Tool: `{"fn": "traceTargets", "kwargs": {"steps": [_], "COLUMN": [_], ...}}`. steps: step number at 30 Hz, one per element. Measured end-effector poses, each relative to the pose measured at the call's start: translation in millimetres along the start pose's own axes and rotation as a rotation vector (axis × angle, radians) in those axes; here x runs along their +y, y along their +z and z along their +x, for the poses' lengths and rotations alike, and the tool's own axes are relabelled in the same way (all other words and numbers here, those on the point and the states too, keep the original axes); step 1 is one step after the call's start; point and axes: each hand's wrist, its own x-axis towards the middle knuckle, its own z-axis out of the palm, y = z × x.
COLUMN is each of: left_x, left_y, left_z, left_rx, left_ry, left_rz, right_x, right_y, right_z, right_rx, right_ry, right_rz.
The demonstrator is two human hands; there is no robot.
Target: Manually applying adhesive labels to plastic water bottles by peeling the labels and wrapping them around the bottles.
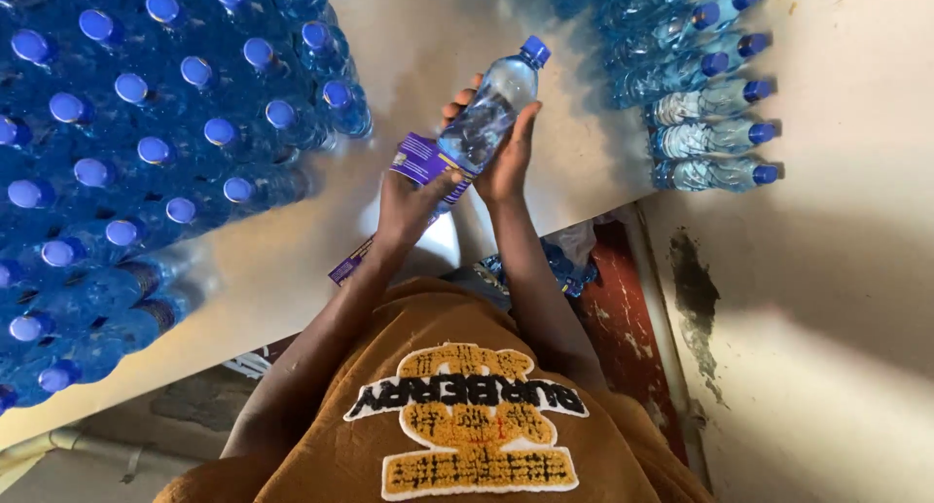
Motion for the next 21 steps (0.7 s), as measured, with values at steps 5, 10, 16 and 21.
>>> {"fn": "traceTargets", "kwargs": {"steps": [5,10,16,21], "left_x": [6.8,18.8,14.5,41.9], "left_y": [5.0,7.4,14.6,20.6], "left_z": [-22.4,-42.2,-54.5,-79.8], "left_rx": [-0.03,-0.091,-0.169,-0.246], "left_ry": [0.281,0.294,0.355,0.251], "left_rz": [0.169,0.181,0.112,0.283], "right_x": [-27.5,-42.6,-54.3,-50.0], "right_y": [3.7,25.2,22.9,11.2], "right_z": [-18.3,-34.3,-44.5,-46.8], "right_rx": [0.031,-0.18,-0.445,-0.511], "right_ry": [0.008,-0.055,-0.053,-0.059], "right_rz": [0.163,0.141,0.17,0.199]}}
